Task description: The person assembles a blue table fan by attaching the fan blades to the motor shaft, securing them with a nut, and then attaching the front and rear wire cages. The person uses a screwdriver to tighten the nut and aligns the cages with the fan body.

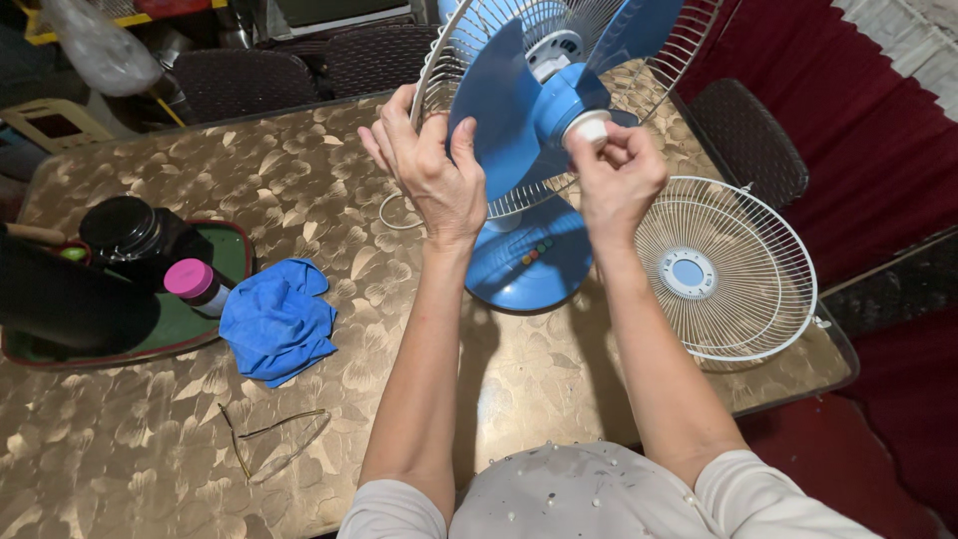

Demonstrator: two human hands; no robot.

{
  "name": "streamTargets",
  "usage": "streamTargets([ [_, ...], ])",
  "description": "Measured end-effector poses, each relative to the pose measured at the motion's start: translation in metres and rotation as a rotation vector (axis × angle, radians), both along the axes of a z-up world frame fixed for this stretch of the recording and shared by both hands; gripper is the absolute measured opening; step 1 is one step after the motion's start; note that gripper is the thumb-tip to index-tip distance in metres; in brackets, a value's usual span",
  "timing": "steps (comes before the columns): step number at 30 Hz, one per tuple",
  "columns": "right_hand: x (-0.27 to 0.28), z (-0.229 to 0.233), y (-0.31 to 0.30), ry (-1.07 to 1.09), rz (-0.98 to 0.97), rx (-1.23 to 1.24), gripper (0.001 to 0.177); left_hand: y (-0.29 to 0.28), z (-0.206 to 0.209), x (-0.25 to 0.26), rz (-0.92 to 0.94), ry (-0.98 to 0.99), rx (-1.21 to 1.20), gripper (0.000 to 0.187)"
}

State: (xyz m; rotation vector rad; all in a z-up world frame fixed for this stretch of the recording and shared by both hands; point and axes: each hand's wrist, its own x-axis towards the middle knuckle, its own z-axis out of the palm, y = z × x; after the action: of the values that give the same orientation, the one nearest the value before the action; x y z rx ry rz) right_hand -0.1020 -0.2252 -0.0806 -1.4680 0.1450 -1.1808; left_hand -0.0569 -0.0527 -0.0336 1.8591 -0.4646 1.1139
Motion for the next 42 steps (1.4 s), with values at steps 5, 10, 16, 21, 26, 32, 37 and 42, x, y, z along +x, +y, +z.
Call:
streamTargets([
  [5, 0.003, 0.009, -0.008, 0.026, 0.235, 0.429, 0.026, -0.001, 0.000, 0.001, -0.012, 0.009, 0.001, 0.017],
  [10, 0.004, 0.003, -0.006, -0.070, 0.120, 0.210, 0.027, -0.001, -0.001, 0.001, -0.008, 0.010, -0.004, 0.016],
  [16, 0.001, -0.002, -0.002, 0.012, -0.132, -0.069, 0.026, 0.000, -0.002, 0.001, 0.001, 0.014, 0.011, 0.017],
  [21, 0.001, 0.013, -0.009, 0.010, 0.192, 0.546, 0.022, 0.000, -0.002, 0.001, -0.018, 0.014, 0.008, 0.016],
  [26, 0.001, 0.017, 0.003, -0.017, -0.006, 0.278, 0.020, 0.000, 0.000, 0.000, -0.029, 0.028, -0.004, 0.016],
  [32, -0.007, 0.006, 0.015, 0.027, -0.300, -0.278, 0.024, 0.001, -0.001, 0.000, -0.024, -0.002, -0.010, 0.019],
  [37, 0.000, 0.015, -0.001, -0.008, 0.034, 0.370, 0.022, 0.000, -0.003, 0.001, -0.020, 0.001, -0.001, 0.016],
  [42, 0.002, 0.021, -0.014, 0.054, 0.199, 0.600, 0.027, -0.002, -0.004, 0.002, -0.033, 0.005, -0.018, 0.017],
])
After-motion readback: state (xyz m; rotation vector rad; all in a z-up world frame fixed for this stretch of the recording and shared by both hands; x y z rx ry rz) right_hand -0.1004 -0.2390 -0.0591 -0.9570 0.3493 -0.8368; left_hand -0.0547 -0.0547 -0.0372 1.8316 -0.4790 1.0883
